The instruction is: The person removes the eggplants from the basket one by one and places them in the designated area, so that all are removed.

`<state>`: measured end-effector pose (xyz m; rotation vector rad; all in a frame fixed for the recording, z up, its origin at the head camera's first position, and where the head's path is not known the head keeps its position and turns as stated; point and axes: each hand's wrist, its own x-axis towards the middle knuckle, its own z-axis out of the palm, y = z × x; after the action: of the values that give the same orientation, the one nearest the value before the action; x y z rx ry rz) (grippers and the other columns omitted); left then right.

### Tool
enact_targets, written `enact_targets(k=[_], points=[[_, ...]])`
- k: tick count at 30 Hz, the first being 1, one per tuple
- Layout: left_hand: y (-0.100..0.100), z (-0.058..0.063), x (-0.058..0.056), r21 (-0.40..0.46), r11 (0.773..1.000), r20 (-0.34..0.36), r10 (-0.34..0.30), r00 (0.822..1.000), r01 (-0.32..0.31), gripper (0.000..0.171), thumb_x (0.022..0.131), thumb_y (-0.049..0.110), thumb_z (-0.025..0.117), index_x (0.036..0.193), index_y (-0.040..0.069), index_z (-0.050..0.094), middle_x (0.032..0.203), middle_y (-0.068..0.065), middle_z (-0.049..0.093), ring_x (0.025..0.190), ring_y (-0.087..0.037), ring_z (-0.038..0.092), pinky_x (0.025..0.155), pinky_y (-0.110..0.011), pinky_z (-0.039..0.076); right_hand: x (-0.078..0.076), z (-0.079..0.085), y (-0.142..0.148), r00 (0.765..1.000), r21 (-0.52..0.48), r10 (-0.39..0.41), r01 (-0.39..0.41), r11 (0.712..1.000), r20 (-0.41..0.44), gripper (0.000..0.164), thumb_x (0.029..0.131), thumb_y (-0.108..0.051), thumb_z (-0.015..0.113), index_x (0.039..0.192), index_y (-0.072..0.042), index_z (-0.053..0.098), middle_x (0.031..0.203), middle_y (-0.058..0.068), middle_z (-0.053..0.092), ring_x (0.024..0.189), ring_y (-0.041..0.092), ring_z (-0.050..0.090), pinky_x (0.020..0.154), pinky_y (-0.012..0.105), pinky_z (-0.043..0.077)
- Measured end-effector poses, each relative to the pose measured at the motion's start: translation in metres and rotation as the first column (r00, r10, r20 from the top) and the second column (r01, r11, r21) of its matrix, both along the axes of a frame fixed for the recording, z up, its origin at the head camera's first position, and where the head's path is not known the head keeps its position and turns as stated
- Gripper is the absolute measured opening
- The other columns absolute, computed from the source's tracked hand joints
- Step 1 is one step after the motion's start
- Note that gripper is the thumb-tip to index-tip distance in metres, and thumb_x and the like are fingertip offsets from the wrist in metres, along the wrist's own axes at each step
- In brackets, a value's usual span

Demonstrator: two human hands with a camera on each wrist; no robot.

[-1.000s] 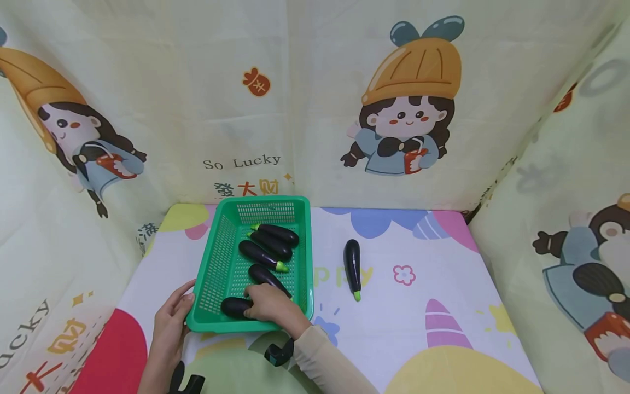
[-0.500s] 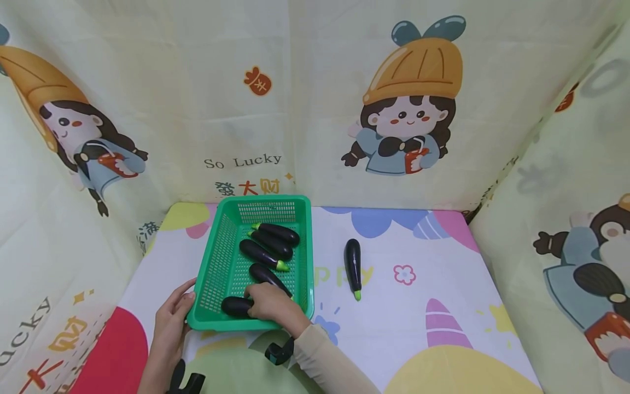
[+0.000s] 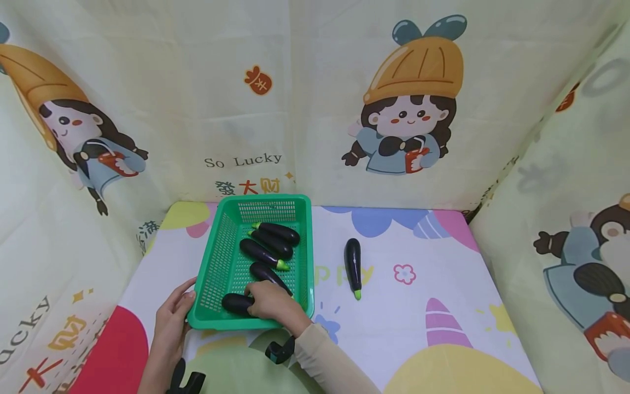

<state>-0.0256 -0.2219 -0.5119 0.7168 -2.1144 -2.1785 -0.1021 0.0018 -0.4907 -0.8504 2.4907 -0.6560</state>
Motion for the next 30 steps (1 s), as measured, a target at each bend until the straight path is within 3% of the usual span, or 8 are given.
enact_targets(k=[12, 30], points=[[0.000, 0.000, -0.001, -0.005, 1.000, 0.008, 0.005, 1.000, -0.005, 0.046, 0.108, 0.033, 0.057, 0.151, 0.017, 0.053, 0.098, 0.014, 0.069, 0.086, -0.004, 0.071, 0.072, -0.026, 0.063, -0.003, 0.004, 0.003, 0.999, -0.027, -0.021, 0.022, 0.999, 0.028, 0.031, 0.096, -0.020, 0.076, 0.126, -0.014, 0.072, 0.107, 0.000, 0.074, 0.090, 0.008, 0.064, 0.080, 0.025, 0.054], [0.001, -0.002, 0.000, -0.018, 1.000, 0.009, 0.010, 1.000, -0.010, 0.046, 0.108, 0.034, 0.058, 0.150, 0.017, 0.054, 0.098, 0.012, 0.068, 0.087, -0.005, 0.070, 0.073, -0.025, 0.062, -0.016, 0.019, 0.022, 0.981, -0.169, -0.083, 0.113, 0.979, 0.174, 0.033, 0.096, -0.015, 0.074, 0.128, -0.009, 0.069, 0.117, 0.011, 0.075, 0.105, 0.019, 0.069, 0.086, 0.029, 0.056]])
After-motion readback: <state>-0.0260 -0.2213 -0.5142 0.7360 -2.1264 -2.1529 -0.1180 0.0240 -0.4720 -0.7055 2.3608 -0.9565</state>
